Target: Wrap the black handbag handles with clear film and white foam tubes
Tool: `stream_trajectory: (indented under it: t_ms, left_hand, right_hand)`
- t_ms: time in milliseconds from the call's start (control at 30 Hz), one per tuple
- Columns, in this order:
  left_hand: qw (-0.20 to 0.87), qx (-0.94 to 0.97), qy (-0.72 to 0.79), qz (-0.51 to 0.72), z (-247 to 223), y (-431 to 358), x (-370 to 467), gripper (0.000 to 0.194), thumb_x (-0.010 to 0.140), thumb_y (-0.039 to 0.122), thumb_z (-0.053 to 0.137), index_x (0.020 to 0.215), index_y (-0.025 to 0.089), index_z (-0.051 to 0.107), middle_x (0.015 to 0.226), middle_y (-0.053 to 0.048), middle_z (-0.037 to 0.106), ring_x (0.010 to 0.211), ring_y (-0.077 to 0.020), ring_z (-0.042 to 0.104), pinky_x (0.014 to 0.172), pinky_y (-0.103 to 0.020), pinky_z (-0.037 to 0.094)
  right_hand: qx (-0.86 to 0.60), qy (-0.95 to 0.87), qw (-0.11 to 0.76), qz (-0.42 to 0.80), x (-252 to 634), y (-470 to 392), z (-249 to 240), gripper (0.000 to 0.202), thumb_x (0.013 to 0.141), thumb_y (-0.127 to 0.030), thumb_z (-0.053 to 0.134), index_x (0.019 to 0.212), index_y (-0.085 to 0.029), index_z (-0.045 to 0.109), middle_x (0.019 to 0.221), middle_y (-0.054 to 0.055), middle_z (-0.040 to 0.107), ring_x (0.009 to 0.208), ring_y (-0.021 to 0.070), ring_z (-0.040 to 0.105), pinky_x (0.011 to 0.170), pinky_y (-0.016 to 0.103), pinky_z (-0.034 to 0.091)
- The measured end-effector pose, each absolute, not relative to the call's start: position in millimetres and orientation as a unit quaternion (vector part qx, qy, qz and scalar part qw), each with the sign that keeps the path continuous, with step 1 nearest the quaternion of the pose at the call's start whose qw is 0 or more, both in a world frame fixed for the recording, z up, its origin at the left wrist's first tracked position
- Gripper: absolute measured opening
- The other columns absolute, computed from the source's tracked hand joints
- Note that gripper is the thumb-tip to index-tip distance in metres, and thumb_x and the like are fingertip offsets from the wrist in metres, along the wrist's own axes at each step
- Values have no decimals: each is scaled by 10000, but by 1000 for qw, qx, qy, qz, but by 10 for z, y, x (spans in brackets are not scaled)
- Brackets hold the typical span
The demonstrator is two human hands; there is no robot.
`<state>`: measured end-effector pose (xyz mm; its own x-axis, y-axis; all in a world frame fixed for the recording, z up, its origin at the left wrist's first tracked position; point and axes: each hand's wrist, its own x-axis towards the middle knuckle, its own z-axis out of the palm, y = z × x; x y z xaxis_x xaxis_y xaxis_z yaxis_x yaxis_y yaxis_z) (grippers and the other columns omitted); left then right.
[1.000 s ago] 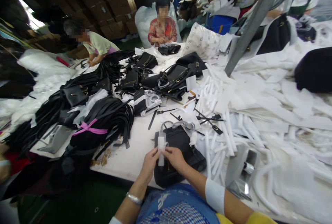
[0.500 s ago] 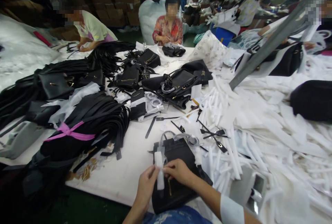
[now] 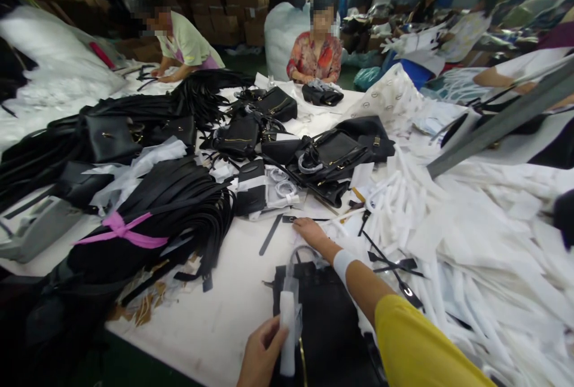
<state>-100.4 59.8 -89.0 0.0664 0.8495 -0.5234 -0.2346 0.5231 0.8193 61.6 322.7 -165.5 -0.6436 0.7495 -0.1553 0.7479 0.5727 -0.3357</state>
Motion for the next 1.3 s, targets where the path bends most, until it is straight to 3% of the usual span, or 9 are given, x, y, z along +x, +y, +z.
stream_trajectory:
  t_ms: [133, 267, 400, 467, 600, 800, 1000, 1167, 1300]
  left_hand:
    - [672, 273, 557, 405, -865, 603, -991, 487, 711, 516, 667, 1055, 175, 714, 1107, -108, 695, 1081, -312, 608, 973, -406, 451]
    - [665, 277, 558, 411, -836, 574, -968, 483, 731, 510, 653, 1071, 171, 704, 1130, -106, 686, 1089, -297, 604, 982, -389, 444]
    - [648, 280, 568, 423, -825, 529, -929, 474, 750, 495, 642, 1077, 156, 697, 1135, -110, 683, 1082, -288, 607, 977, -374, 446]
    - [638, 287, 573, 427, -807, 509, -908, 469, 751, 487, 645, 1070, 149, 699, 1122, -114, 688, 1074, -286, 610, 971, -370, 450]
    - [614, 297, 592, 429, -752, 474, -869, 464, 740, 477, 661, 1061, 146, 704, 1090, -113, 701, 1043, -286, 623, 946, -370, 463]
    - [603, 302, 591, 442, -741, 435, -824, 482, 721, 488, 674, 1044, 132, 710, 1055, -109, 713, 1008, -280, 635, 935, -369, 460]
    - [600, 301, 594, 443, -737, 413, -783, 499, 692, 506, 693, 1018, 129, 718, 1003, -112, 725, 984, -283, 639, 899, -376, 471]
    - [600, 282, 596, 454, -729, 404, -773, 490, 690, 480, 712, 1020, 118, 714, 976, -113, 728, 959, -256, 639, 894, -348, 462]
    - [643, 222, 580, 449, -769, 396, -822, 509, 660, 488, 739, 985, 97, 716, 909, -124, 731, 835, -224, 655, 797, -325, 486]
  right_hand:
    - [-405, -894, 6, 190, 731, 3276, -1589, 246, 865, -110, 478, 984, -148, 689, 1070, 114, 678, 1041, 205, 576, 978, 323, 357]
    - [-448, -876, 46, 170, 770, 3219, -1433, 272, 914, -186, 413, 1006, -136, 664, 1031, 134, 680, 1011, 225, 589, 946, 339, 369]
    - [-576, -750, 128, 300, 834, 3076, -1293, 298, 902, -368, 455, 963, -161, 661, 834, 92, 708, 802, 205, 650, 759, 293, 448]
    - [-620, -667, 154, 383, 916, 2984, -1245, 292, 853, -391, 524, 958, -153, 658, 758, 70, 701, 658, 172, 647, 640, 257, 455]
    - [-627, -632, 158, 427, 1203, 2789, -1159, 331, 808, -429, 562, 909, -136, 678, 685, 55, 686, 504, 125, 573, 498, 223, 412]
    - [-610, -638, 174, 436, 1698, 2458, -945, 336, 750, -471, 606, 681, -162, 717, 576, 5, 635, 550, 132, 545, 532, 223, 385]
    - [-569, -607, 259, 490, 1697, 1825, -653, 420, 779, -528, 566, 958, -184, 728, 595, -12, 612, 561, 138, 546, 531, 227, 395]
    - [-513, -524, 256, 630, 1688, 1366, -535, 475, 754, -473, 626, 1155, -218, 627, 751, 23, 659, 586, 127, 564, 509, 217, 406]
    - [-516, -607, 205, 568, 1755, 1288, -577, 275, 695, -440, 689, 796, -185, 720, 658, 34, 644, 563, 145, 548, 519, 244, 392]
